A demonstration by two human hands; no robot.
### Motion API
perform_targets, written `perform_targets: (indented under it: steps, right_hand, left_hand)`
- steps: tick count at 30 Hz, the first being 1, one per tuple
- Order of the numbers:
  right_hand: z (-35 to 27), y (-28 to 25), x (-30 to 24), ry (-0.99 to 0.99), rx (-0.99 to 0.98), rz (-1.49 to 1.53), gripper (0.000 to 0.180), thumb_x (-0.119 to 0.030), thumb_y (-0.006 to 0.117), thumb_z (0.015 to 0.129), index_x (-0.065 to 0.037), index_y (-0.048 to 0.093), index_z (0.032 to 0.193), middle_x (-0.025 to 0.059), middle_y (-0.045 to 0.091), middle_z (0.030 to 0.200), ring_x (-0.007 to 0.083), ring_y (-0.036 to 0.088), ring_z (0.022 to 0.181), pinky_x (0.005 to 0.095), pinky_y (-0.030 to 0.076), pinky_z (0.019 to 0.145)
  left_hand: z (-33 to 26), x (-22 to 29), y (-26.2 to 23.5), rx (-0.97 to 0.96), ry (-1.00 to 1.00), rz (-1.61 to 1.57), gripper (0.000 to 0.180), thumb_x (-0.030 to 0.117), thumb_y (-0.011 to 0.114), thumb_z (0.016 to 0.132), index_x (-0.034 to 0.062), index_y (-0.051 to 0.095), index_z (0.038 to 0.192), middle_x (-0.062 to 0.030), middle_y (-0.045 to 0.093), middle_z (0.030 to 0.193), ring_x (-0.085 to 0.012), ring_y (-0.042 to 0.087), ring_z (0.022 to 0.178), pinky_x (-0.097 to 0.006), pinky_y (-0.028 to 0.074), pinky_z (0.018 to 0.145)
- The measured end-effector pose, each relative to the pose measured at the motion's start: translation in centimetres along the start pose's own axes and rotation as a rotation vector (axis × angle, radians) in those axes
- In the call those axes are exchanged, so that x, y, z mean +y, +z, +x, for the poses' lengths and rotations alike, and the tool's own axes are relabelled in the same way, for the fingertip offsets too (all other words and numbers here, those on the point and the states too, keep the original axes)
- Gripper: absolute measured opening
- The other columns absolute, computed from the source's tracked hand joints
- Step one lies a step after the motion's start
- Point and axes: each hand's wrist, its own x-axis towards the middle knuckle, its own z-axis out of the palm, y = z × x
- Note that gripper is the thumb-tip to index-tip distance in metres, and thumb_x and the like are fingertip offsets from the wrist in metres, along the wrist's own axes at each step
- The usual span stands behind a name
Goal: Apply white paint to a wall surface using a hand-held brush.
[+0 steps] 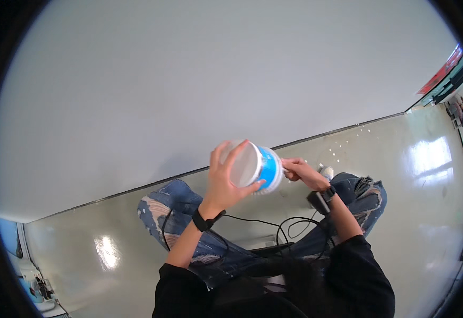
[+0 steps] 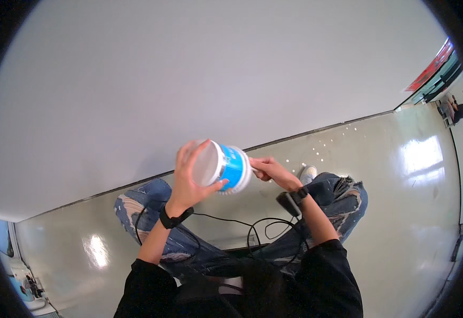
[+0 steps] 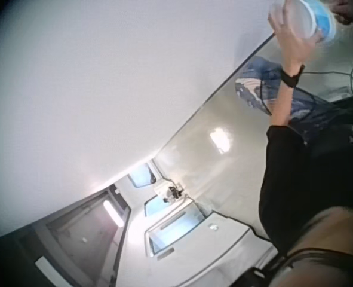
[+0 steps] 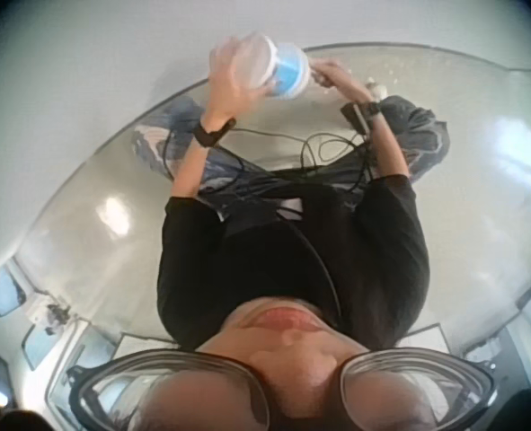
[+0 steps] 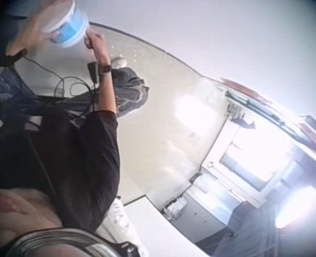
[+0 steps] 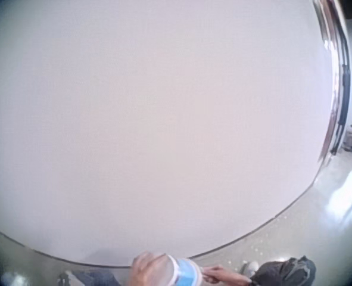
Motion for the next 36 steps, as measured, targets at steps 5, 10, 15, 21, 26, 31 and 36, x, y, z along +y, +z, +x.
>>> perform_targets:
  steps: [5,10,15,21,26,31,36]
  right_hand:
    - [0.1,-0.2,0.6,0.073,0.149,-0.277,0.039,-0.044,0.057,0.095,-0.01,0.073,0.104,-0.0046,0.049,0.058,0.0054,0.039,0.051,0.0228,0.031,0.047]
    - [-1.7,3.0,-1.9,-0.383,0.296,-0.669,0.027,-0.027,0.064,0.091,-0.013,0.07,0.114,0.0079,0.064,0.068,0.0071,0.046,0.052,0.026,0.04,0.048]
    - [-5.5,7.0,-8.6,-0.422,0.426,-0.857,0.028,-0.013,0.066,0.087,-0.012,0.069,0.115,0.0089,0.062,0.067,0.0135,0.051,0.052,0.0282,0.042,0.051]
    - [-6.4,11.8,-12.9,-0.672,0.553,-1.332,0.038,-0.008,0.065,0.081,-0.015,0.066,0.119,0.0069,0.051,0.062,0.0197,0.053,0.053,0.0335,0.042,0.048]
    - [-6.1,12.5,-11.6,-0.737,0.633,-1.446,0.047,-0.006,0.063,0.076,-0.015,0.063,0.122,0.0055,0.051,0.068,0.0199,0.055,0.059,0.033,0.044,0.049]
    - [-5.8,12.8,-9.8,-0.497,0.53,-1.554,0.054,-0.002,0.061,0.074,-0.004,0.056,0.128,0.009,0.056,0.074,0.0242,0.06,0.058,0.0328,0.046,0.048]
    - [-4.8,13.8,-9.0,-0.602,0.432,-1.639,0.051,-0.005,0.059,0.076,-0.004,0.057,0.127,0.0088,0.056,0.072,0.0213,0.061,0.057,0.0322,0.048,0.049]
  left_hand:
    - [-0.1,-2.7,0.2,0.203,-0.271,-0.321,0.077,0.027,0.083,0.07,0.0092,0.048,0.136,-0.0124,0.05,0.125,-0.0286,0.052,0.113,-0.04,0.044,0.097]
    - [-2.4,-10.0,0.8,0.183,-0.866,-1.27,0.052,0.039,0.062,0.09,0.0124,0.05,0.133,-0.0069,0.059,0.122,-0.0192,0.059,0.11,-0.038,0.048,0.093]
    - [-1.3,-9.0,0.5,0.283,-0.897,-1.567,0.055,0.048,0.052,0.092,0.0117,0.051,0.133,-0.0069,0.057,0.129,-0.0239,0.055,0.118,-0.043,0.044,0.1]
    - [-1.9,-7.5,0.2,0.357,-0.862,-1.524,0.067,0.061,0.044,0.09,0.0115,0.049,0.135,-0.0116,0.053,0.133,-0.0294,0.053,0.12,-0.047,0.043,0.101]
    - [-0.7,-5.7,-0.2,0.208,-0.853,-1.645,0.07,0.059,0.041,0.092,0.0079,0.044,0.14,-0.012,0.055,0.131,-0.0271,0.055,0.119,-0.042,0.044,0.101]
    - [-1.2,-5.7,0.9,0.07,-0.809,-1.756,0.068,0.061,0.04,0.092,0.0124,0.047,0.138,-0.0109,0.051,0.137,-0.029,0.053,0.12,-0.047,0.045,0.099]
    - [-1.7,-6.7,1.2,0.17,-0.949,-1.675,0.068,0.061,0.043,0.09,0.0113,0.049,0.136,-0.0111,0.055,0.131,-0.0277,0.056,0.117,-0.045,0.046,0.098]
